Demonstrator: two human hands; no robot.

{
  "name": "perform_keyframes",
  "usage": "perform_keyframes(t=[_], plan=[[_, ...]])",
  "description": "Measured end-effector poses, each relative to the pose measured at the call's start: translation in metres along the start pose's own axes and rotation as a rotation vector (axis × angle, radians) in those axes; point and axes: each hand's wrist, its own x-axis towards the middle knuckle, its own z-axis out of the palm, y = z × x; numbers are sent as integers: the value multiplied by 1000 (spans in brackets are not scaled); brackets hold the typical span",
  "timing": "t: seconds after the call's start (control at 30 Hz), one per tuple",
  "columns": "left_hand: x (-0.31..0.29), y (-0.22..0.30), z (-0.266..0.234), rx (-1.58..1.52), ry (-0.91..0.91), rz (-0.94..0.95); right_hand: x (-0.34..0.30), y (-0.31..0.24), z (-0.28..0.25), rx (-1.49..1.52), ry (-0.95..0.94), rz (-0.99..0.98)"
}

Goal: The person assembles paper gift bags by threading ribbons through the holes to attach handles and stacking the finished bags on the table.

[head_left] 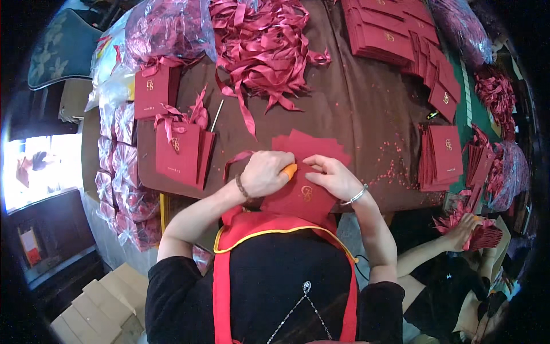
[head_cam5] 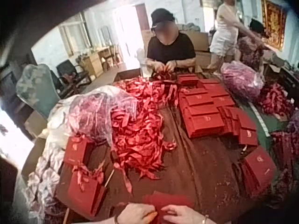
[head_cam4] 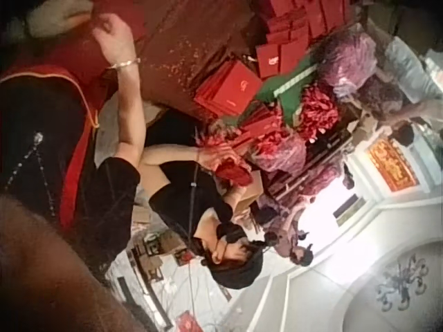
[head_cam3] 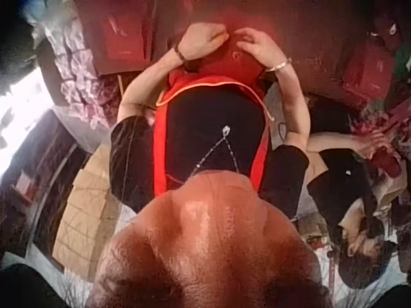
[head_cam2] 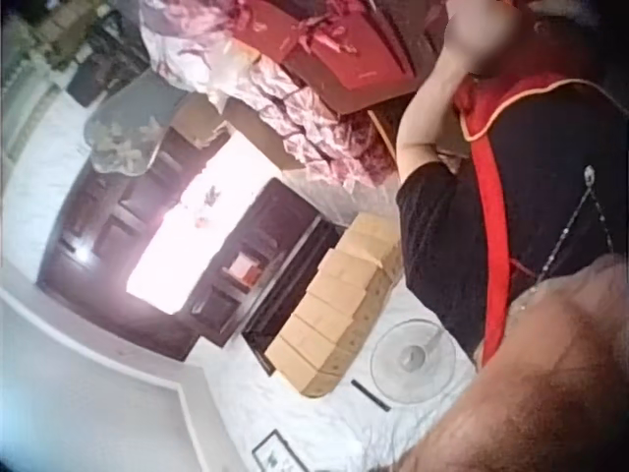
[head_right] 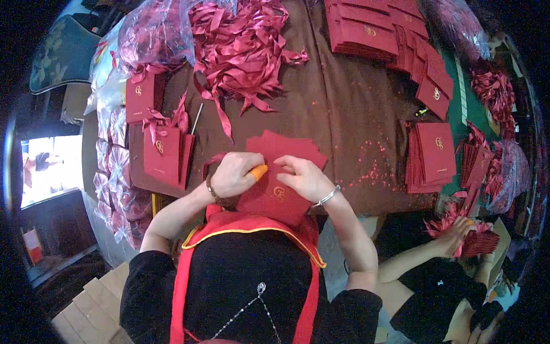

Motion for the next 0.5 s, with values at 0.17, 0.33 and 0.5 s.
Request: perform_keyframes(t=[0.17,0.33,0.5], plan=[[5,-9,-1,4,-31,72,7,-3,-3,-78,13,35],[7,2,4,202,184,170,9,-6,-4,-196,67,-56],[-4,9,15,443,305,266,7,1,-1,-310,137,-221]])
